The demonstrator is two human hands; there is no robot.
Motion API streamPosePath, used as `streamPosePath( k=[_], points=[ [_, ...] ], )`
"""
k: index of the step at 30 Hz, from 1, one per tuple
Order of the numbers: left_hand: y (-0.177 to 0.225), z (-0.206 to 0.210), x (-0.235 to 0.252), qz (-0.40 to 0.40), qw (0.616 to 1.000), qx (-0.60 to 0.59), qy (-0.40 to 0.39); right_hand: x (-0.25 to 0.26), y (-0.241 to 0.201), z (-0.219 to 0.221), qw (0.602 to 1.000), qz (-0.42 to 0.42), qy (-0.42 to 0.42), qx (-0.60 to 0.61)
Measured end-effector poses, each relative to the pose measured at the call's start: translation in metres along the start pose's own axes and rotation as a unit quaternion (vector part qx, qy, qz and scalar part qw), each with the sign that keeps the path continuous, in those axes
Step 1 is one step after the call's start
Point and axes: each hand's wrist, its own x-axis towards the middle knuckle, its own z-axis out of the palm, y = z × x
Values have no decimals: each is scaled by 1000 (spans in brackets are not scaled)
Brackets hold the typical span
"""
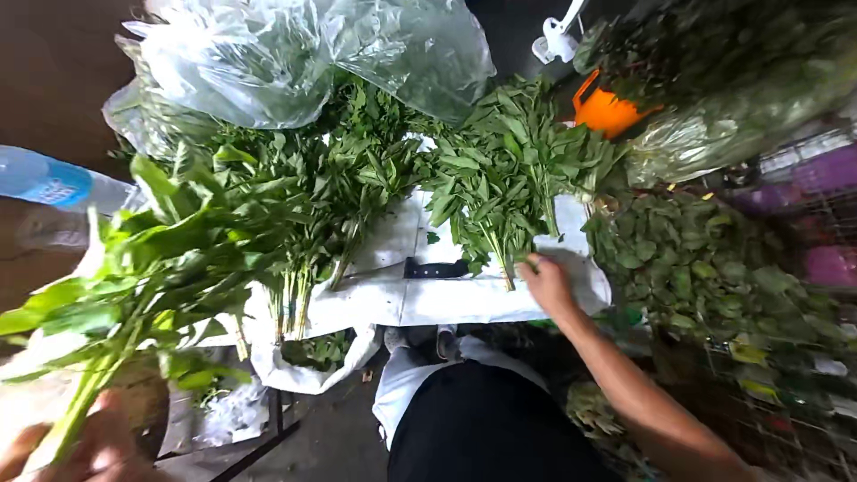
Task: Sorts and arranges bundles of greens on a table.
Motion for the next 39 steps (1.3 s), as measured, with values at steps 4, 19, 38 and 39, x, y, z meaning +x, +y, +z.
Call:
streamPosePath(
  k=[4,19,38,39],
  points=[
    [-27,27,20,8,998,-60,19,14,-43,68,973,-49,-132,-182],
    [-140,104,-40,-602,784,-140,-59,-76,-129,68,872,-207,-438,76],
    [-162,335,-145,-609,747,-31,-266,38,41,-43,963,138,70,219],
    [-162,339,-145,-623,738,-29,-257,25,36,-29,962,159,49,216]
  ],
)
